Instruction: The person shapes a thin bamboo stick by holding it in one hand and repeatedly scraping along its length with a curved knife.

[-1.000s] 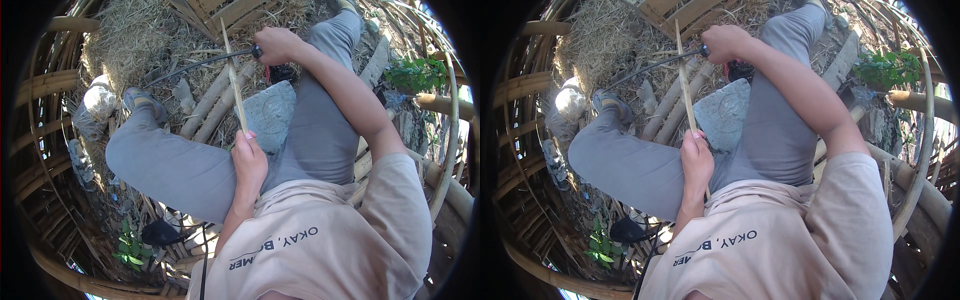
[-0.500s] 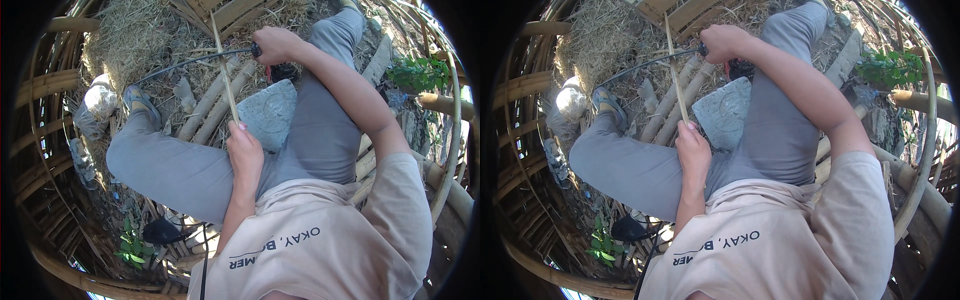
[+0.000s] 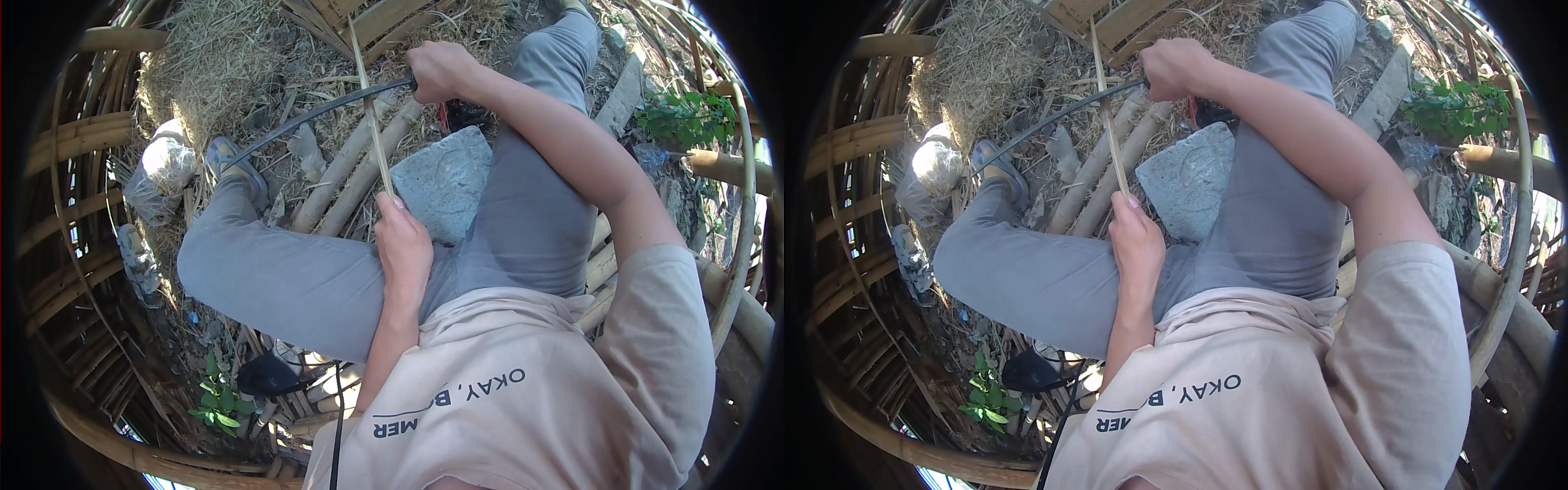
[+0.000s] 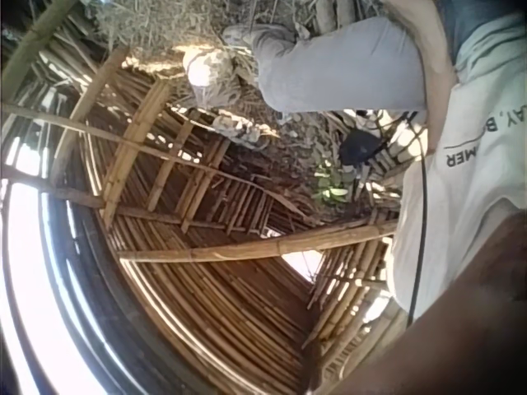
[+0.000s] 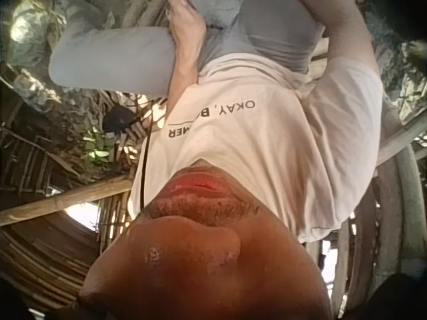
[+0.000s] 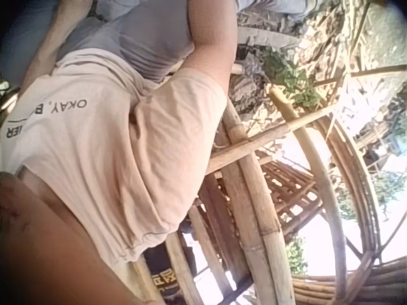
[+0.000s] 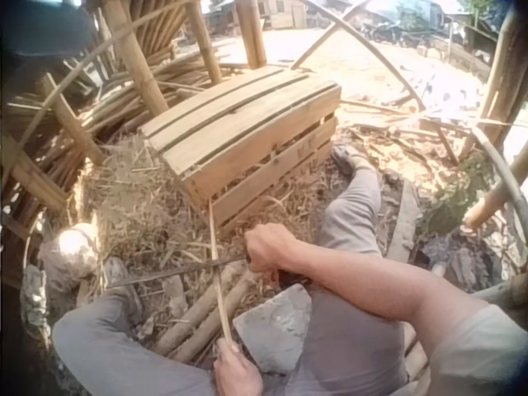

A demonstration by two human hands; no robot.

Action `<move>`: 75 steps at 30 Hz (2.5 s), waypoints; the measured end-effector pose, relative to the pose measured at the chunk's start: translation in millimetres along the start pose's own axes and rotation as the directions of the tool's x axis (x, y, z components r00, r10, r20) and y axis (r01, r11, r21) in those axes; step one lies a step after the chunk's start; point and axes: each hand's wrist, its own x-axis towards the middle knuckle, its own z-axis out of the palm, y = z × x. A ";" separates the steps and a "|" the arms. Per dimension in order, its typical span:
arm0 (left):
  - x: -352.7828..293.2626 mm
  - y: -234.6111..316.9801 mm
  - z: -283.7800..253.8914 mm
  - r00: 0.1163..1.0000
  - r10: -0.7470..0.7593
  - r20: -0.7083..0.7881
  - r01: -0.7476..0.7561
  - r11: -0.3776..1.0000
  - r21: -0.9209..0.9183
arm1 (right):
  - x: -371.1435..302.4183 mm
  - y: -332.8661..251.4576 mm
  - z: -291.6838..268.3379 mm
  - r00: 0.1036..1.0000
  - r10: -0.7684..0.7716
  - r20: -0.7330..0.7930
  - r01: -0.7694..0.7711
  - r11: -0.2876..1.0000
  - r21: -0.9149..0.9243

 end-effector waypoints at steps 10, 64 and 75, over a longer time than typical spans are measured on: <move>-0.7 -5.0 1.5 1.000 0.011 -0.008 -0.011 1.000 0.008 | 2.3 6.0 0.3 0.998 -0.016 -0.053 0.013 0.998 -0.063; -16.5 -2.5 -8.7 0.997 0.078 0.016 -0.079 0.988 0.129 | 21.1 22.5 -12.4 0.996 0.044 -0.083 -0.048 0.998 -0.049; -15.8 -4.8 -7.2 0.998 0.042 0.052 -0.046 0.996 0.082 | 17.6 12.1 -10.6 0.996 0.024 -0.090 -0.029 0.998 -0.059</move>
